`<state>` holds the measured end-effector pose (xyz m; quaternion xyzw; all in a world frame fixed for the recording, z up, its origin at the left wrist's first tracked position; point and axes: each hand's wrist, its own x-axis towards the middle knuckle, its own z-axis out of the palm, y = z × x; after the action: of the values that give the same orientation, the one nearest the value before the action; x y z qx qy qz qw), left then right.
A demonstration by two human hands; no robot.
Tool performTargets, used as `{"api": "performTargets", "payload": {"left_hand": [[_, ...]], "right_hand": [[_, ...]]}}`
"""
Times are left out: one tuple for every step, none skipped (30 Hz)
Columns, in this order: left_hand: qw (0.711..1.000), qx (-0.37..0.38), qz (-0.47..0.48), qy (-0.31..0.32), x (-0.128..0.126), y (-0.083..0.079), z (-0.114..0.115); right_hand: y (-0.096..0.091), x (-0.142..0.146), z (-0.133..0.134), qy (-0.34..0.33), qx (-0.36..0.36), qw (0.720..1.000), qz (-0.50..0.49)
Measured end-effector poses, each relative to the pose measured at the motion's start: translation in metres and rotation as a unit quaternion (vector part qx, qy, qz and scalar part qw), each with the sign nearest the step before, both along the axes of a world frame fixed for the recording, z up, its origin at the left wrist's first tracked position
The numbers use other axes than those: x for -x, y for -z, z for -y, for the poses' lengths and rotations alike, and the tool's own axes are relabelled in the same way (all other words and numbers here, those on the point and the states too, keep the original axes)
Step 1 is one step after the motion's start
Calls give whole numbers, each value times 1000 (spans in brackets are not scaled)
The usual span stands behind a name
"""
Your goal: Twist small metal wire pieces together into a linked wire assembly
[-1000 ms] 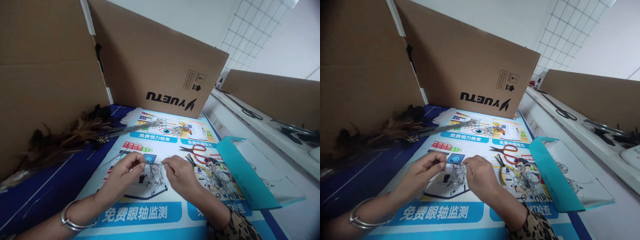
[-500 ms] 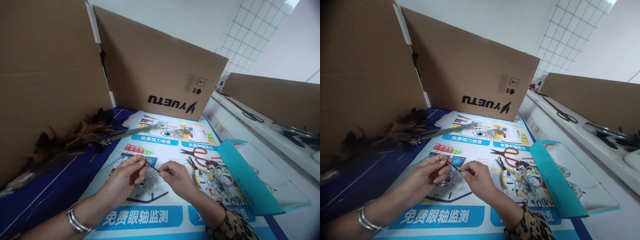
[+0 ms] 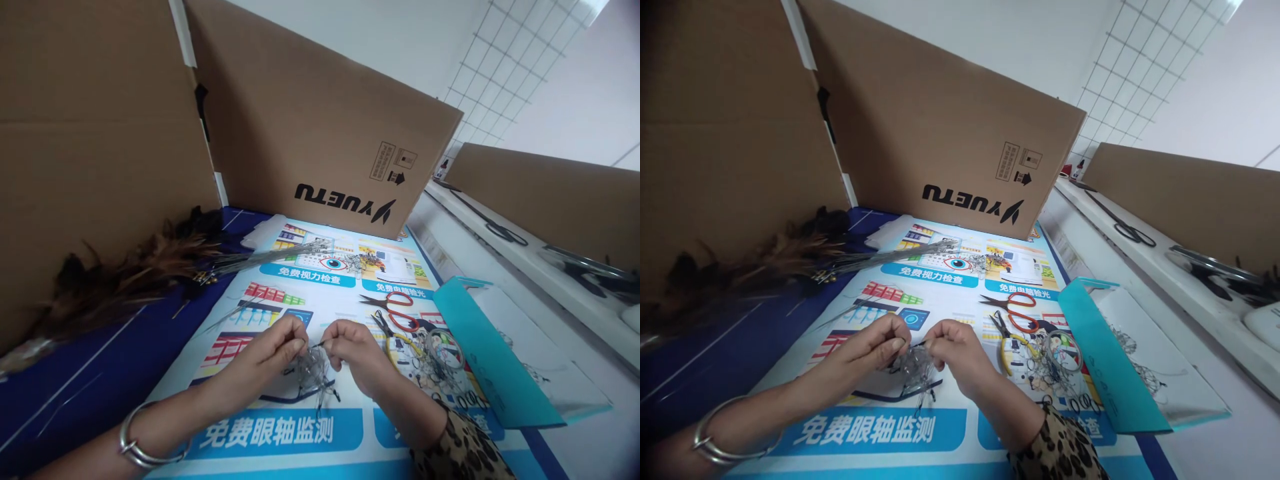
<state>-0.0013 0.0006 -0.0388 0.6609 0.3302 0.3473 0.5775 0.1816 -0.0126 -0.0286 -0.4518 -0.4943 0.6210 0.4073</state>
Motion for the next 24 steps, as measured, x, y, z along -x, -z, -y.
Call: {"api": "performTargets", "payload": {"left_hand": [[1000, -11, -23, 4, 0, -1, -1], [999, -21, -44, 6, 1, -3, -1], [998, -31, -62, 6, 0, -4, -1], [996, -38, -78, 5, 0, -4, -1], [995, -44, -90, 1, 0, -4, -1], [994, -46, -98, -2, -1, -4, 0], [993, -47, -104, -6, -1, -4, 1], [993, -47, -107, -11, -1, -3, 1], [993, -49, -109, -14, -1, -3, 1], [992, -55, -109, -17, -2, -3, 2], [992, -64, -109, -16, -2, -3, 2], [991, -74, -107, -13, -2, -3, 2], [991, -83, -105, -7, -2, -3, 2], [991, -90, -104, -1, -2, -3, 2], [990, -94, -107, 2, -2, -3, 2], [989, -96, -112, 0, -2, -3, 3], [989, -95, -117, -6, -3, -4, 3], [988, -92, -121, -13, -3, -4, 3], [989, -85, -121, -20, -3, -4, 3], [990, -74, -116, -25, -4, -3, 3], [992, -60, -109, -28, -4, -3, 3], [993, -45, -101, -31, -4, -3, 3], [995, -27, -93, -32, -4, -2, 3], [996, -8, -83, -34, -4, -1, 2]], "right_hand": [[-1, 0, 0, -1, -10, 1000, 19], [-2, 1, 1, -2, -28, 998, 51], [-5, 2, 2, -1, -57, 994, 96], [-7, 3, 3, 4, -95, 984, 153], [-9, 4, 4, 11, -144, 966, 215], [-12, 6, 6, 16, -198, 941, 275], [-13, 7, 8, 19, -253, 911, 325], [-15, 7, 9, 16, -302, 882, 362], [-15, 8, 11, 9, -344, 853, 392], [-15, 8, 13, -1, -379, 826, 418], [-15, 8, 14, -10, -411, 797, 443], [-14, 8, 15, -18, -442, 764, 469], [-13, 7, 16, -25, -470, 731, 494], [-12, 7, 17, -30, -494, 701, 513], [-12, 6, 17, -32, -512, 679, 525], [-11, 6, 16, -31, -520, 670, 529], [-10, 6, 16, -29, -519, 675, 525], [-9, 6, 15, -24, -510, 690, 513], [-8, 7, 14, -16, -496, 712, 497], [-7, 8, 13, -8, -478, 736, 478], [-5, 8, 12, 1, -459, 761, 459], [-4, 9, 11, 11, -439, 783, 440], [-2, 10, 11, 20, -423, 802, 422], [0, 10, 10, 26, -410, 817, 405]]}}
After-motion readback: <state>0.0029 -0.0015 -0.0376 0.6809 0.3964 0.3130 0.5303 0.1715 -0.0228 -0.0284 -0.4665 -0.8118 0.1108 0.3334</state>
